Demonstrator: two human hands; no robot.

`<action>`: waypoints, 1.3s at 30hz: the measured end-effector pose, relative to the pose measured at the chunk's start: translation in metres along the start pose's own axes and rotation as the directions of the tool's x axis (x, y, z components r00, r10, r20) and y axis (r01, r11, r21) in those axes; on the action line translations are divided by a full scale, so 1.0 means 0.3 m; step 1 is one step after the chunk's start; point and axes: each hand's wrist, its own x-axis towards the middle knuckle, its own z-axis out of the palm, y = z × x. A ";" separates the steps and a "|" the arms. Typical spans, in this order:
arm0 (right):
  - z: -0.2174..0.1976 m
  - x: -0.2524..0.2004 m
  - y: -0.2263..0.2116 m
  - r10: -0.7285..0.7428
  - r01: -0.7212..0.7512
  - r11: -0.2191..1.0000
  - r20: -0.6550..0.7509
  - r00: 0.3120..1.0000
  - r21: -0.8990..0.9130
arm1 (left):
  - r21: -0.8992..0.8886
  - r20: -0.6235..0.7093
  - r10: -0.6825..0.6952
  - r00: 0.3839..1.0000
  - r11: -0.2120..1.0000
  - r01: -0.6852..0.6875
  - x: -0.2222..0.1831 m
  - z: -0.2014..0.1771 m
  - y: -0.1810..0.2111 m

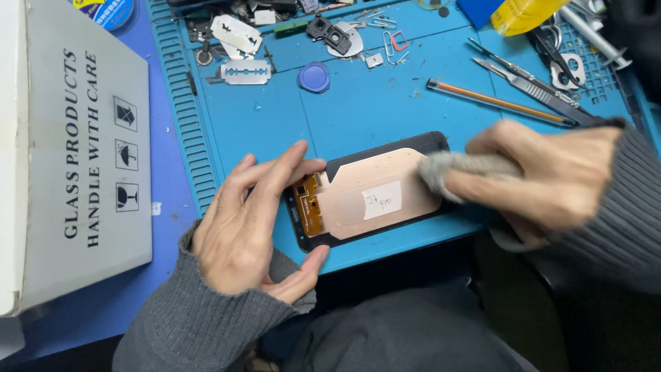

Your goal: Applying a sticker to a phone component, marking it with a pen, and cleaning the surface with a cloth

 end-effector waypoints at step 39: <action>0.044 0.024 0.018 0.027 -0.025 0.995 0.016 1.000 -0.098 | 0.028 -0.054 -0.001 0.999 1.000 0.002 -0.022 -0.005 -0.015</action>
